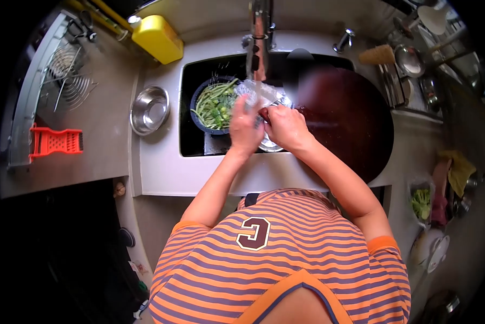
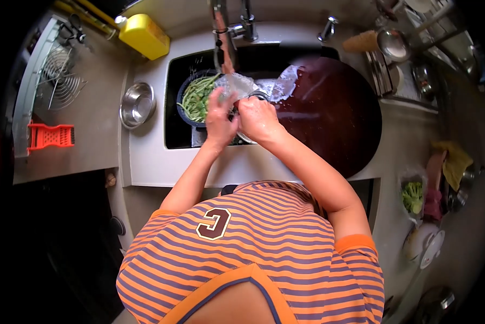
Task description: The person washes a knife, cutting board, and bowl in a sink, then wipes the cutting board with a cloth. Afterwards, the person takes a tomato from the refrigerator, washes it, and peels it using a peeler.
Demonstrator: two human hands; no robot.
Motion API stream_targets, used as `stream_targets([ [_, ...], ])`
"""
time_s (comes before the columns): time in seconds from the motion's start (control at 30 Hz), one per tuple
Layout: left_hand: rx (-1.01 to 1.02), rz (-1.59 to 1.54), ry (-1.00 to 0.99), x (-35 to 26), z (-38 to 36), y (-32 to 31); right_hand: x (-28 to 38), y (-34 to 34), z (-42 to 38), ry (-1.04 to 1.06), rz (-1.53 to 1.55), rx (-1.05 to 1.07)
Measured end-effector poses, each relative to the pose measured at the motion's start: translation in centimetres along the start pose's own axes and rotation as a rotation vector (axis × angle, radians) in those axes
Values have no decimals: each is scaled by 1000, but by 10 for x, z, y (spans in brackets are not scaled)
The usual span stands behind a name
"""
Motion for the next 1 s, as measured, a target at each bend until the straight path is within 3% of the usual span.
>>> stream_targets([
  [0.17,58,-98,23,5,9,9,16,17,7,65,163,36],
  [0.27,-23,-403,394,49,1,21,5,48,-11,101,440,-182],
  [0.3,11,-298,440,61,0,36,-5,56,-17,122,419,-206],
  [0.4,-37,-577,616,103,-8,70,-62,38,-28,33,502,-157],
  [0.43,-47,-621,647,103,2,97,-76,35,-34,14,494,-163],
  [0.47,-121,-546,467,97,24,137,-89,31,-40,-60,464,-112],
  [0.6,-432,-348,216,56,109,325,-121,21,-54,-196,400,-55],
  [0.63,-483,-67,234,52,123,380,-125,21,-56,-197,413,-60],
  [0.67,-591,31,-16,29,141,430,-128,20,-58,-199,428,-67],
  [0.73,-831,103,-56,6,160,516,-130,17,-61,-205,458,-64],
  [0.87,-1036,380,-78,-5,176,626,-133,17,-63,-202,506,-51],
  [1.0,-885,736,166,22,186,661,-133,19,-69,-191,536,-49],
])
Point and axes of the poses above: each hand's wrist, its own z-axis towards the middle knuckle, its own y-axis out of the back of the hand, x = y × z, the point moved 6 cm from there along z, towards the middle knuckle, and after that the axes turned 9 degrees about -y, right-handed, at the moved point
